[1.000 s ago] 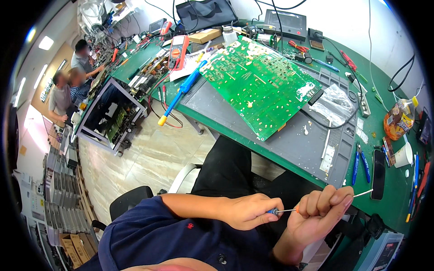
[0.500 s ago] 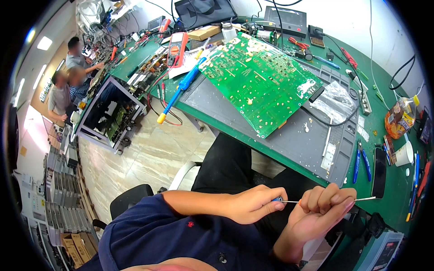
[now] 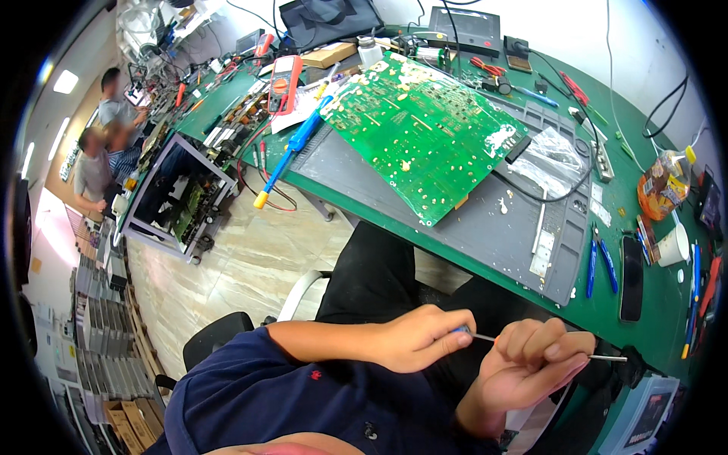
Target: The person holds a small blue cylindrical component and uses a screwdriver to pry and manipulate parts within its opening.
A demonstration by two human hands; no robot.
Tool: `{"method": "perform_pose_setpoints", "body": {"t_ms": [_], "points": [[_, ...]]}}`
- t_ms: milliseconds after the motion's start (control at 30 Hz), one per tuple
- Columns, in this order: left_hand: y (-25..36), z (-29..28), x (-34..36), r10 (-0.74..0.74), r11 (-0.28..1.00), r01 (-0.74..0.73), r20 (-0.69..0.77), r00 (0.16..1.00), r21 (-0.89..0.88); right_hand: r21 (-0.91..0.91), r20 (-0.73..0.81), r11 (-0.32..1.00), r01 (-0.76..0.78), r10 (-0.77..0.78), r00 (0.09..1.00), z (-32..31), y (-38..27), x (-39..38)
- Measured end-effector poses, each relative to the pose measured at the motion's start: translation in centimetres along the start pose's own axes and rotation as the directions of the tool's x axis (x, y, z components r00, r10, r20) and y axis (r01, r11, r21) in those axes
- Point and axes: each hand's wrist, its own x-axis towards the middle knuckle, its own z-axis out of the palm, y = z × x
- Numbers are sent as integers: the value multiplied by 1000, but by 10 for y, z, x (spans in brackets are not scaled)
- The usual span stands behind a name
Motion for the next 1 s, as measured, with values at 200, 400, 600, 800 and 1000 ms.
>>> {"method": "perform_pose_setpoints", "body": {"t_ms": [200,400,600,800,1000], "points": [[-15,-23,0,273,962,-272,-41,961,15,209,-18,978,7,-4,1000,-17,-22,22],[-7,-33,8,323,938,-332,-97,941,-101,315,44,945,-87,77,996,-29,-22,27],[-16,-30,10,322,941,-330,-106,941,-76,350,21,934,-74,72,997,-25,-24,28],[-17,-24,11,296,952,-304,-163,941,-31,227,91,973,-49,29,995,-31,-23,16],[-19,-22,14,282,958,-288,-150,948,-16,131,135,991,-1,-17,991,-39,-19,4]]}}
